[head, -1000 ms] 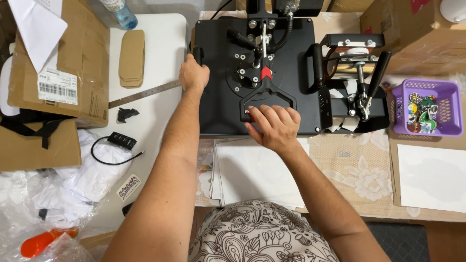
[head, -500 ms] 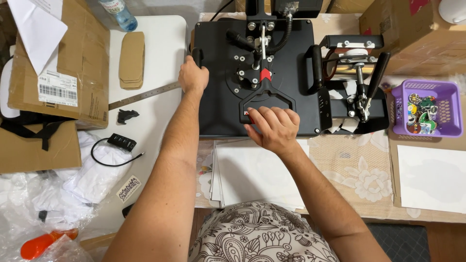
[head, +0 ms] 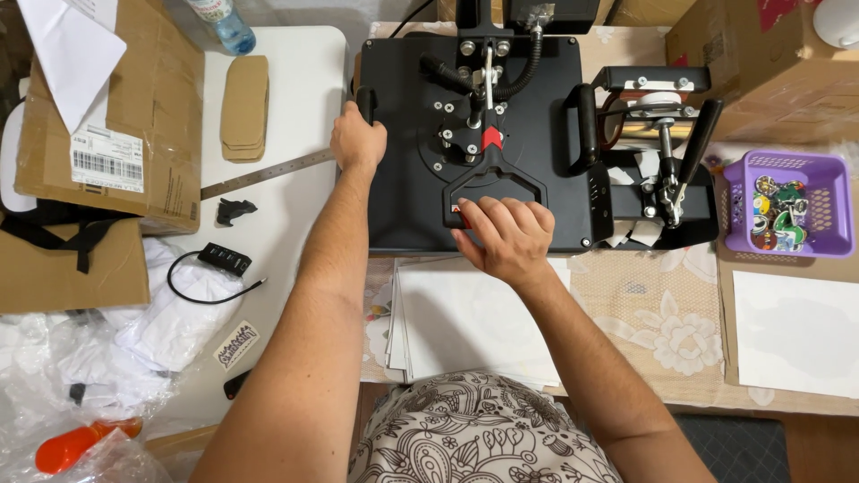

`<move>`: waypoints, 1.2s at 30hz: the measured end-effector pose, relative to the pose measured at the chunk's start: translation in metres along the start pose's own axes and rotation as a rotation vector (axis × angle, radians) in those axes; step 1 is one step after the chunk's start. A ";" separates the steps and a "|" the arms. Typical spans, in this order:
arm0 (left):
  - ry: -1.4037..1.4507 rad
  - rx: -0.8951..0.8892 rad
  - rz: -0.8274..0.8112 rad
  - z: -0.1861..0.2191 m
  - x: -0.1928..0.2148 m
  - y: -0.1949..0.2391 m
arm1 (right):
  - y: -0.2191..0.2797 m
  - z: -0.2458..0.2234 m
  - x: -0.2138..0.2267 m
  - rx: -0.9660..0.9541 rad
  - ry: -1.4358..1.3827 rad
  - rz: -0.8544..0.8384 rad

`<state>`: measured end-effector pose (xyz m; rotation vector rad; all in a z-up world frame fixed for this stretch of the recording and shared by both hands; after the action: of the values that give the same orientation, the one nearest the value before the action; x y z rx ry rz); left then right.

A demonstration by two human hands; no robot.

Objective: Operating a heat press machine to transfer designs onto white sheets of fabric or paper.

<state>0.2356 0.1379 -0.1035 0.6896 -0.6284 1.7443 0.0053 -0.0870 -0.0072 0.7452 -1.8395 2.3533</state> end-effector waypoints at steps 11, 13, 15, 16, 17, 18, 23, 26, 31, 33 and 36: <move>0.012 0.009 0.006 -0.001 -0.002 0.000 | 0.001 -0.001 -0.001 -0.002 -0.001 0.020; 0.008 0.013 0.010 -0.001 -0.002 -0.001 | -0.001 0.000 0.001 0.008 0.008 0.017; 0.004 0.017 0.013 -0.001 -0.002 -0.001 | -0.001 0.000 0.001 0.018 0.017 0.014; -0.001 0.022 0.012 0.000 -0.001 0.000 | 0.000 0.001 0.001 0.013 0.010 0.021; -0.006 0.026 0.012 0.001 0.001 0.001 | 0.000 0.001 0.000 0.009 0.003 0.027; -0.008 0.026 0.022 0.002 0.001 0.001 | -0.001 0.001 0.002 0.011 -0.002 0.036; -0.015 0.058 -0.004 0.002 -0.001 0.001 | 0.001 0.001 0.001 0.018 0.017 0.025; -0.012 0.062 -0.014 -0.001 -0.006 -0.001 | 0.006 0.003 0.000 0.026 0.030 0.002; -0.004 0.071 -0.043 0.005 -0.002 -0.003 | 0.001 0.001 0.001 0.017 0.029 0.009; -0.005 0.078 -0.041 0.004 -0.001 0.000 | 0.004 0.000 -0.001 0.012 0.018 0.022; 0.005 0.065 -0.040 0.004 0.000 0.001 | 0.008 0.001 -0.005 0.002 0.025 0.036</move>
<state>0.2354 0.1348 -0.1010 0.7376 -0.5533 1.7347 0.0070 -0.0893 -0.0162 0.6854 -1.8569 2.3755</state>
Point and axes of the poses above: each hand's wrist, its own y-axis away from the middle knuckle, its own x-axis out of the back of the hand, z = x × y, the point moved 4 cm from there along -y, towards the middle knuckle, and after that the axes turned 8 degrees about y, right-handed, at the moved point
